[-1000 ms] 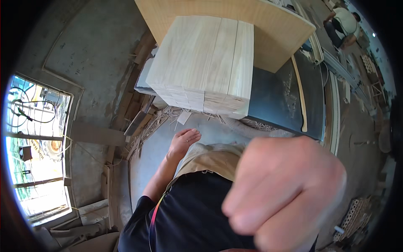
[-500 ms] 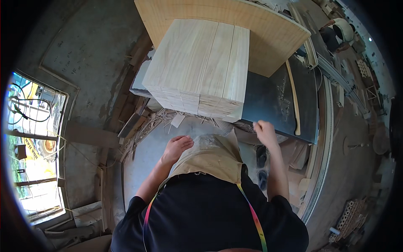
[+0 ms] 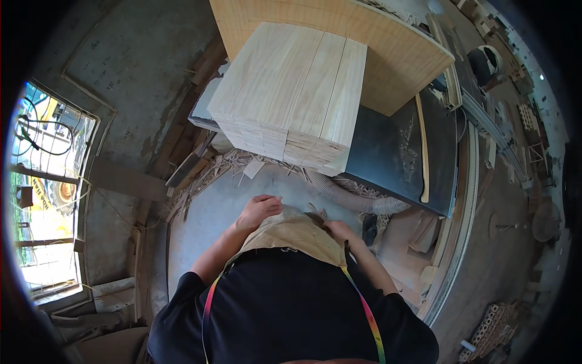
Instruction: Cutting wooden boards into specific sizes using a table saw and organizing them into stacks.
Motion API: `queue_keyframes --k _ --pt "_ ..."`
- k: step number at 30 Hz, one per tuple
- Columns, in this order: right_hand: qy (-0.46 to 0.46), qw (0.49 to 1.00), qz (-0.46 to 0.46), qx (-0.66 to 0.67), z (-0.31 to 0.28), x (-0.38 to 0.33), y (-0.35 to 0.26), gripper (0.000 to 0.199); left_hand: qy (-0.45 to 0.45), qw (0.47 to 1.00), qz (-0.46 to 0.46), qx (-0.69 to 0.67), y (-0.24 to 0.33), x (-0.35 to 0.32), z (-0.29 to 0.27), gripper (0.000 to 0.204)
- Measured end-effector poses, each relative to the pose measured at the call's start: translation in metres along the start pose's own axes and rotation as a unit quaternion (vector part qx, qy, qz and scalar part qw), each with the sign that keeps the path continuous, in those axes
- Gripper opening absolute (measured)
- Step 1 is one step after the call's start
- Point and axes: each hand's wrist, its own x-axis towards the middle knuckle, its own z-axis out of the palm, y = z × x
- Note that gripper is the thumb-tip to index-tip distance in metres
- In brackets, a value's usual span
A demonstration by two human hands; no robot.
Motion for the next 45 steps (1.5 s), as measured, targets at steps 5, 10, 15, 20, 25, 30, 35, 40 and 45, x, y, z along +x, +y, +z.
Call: queue_keyframes --k 5,10,15,20,25,30,35,40,45 --pt "-0.001 0.996 -0.074 0.052 0.011 -0.003 -0.007 0.031 -0.009 0.999 0.033 -0.016 -0.008 -0.015 -0.008 0.032" --pt "0.001 0.990 -0.127 0.065 0.018 0.010 -0.015 0.032 0.017 0.999 0.038 -0.002 -0.023 -0.020 -0.027 0.034" --pt "-0.004 0.991 -0.125 0.056 0.038 0.015 -0.035 0.035 0.120 0.983 0.011 0.140 -0.056 -0.022 -0.078 0.037" --pt "-0.023 0.989 -0.134 0.065 0.096 0.031 -0.028 0.032 0.340 0.865 -0.114 0.352 -0.105 -0.078 -0.198 0.042" --pt "-0.049 0.989 -0.138 0.007 0.172 0.059 0.013 0.028 0.545 0.817 -0.156 0.106 -0.191 -0.183 -0.317 0.039" --pt "-0.083 0.988 -0.120 -0.045 0.187 0.069 -0.017 0.028 0.572 0.794 -0.197 0.056 -0.250 -0.253 -0.352 0.035" --pt "-0.127 0.989 -0.070 -0.022 0.171 0.056 -0.107 0.029 0.544 0.814 -0.198 0.043 -0.261 -0.246 -0.315 0.045" --pt "-0.142 0.989 -0.028 0.012 0.165 0.027 -0.166 0.031 0.455 0.834 -0.187 0.251 -0.232 -0.224 -0.306 0.052" --pt "-0.126 0.990 -0.055 0.020 0.173 0.005 -0.154 0.031 0.469 0.849 -0.119 0.215 -0.191 -0.227 -0.324 0.042"
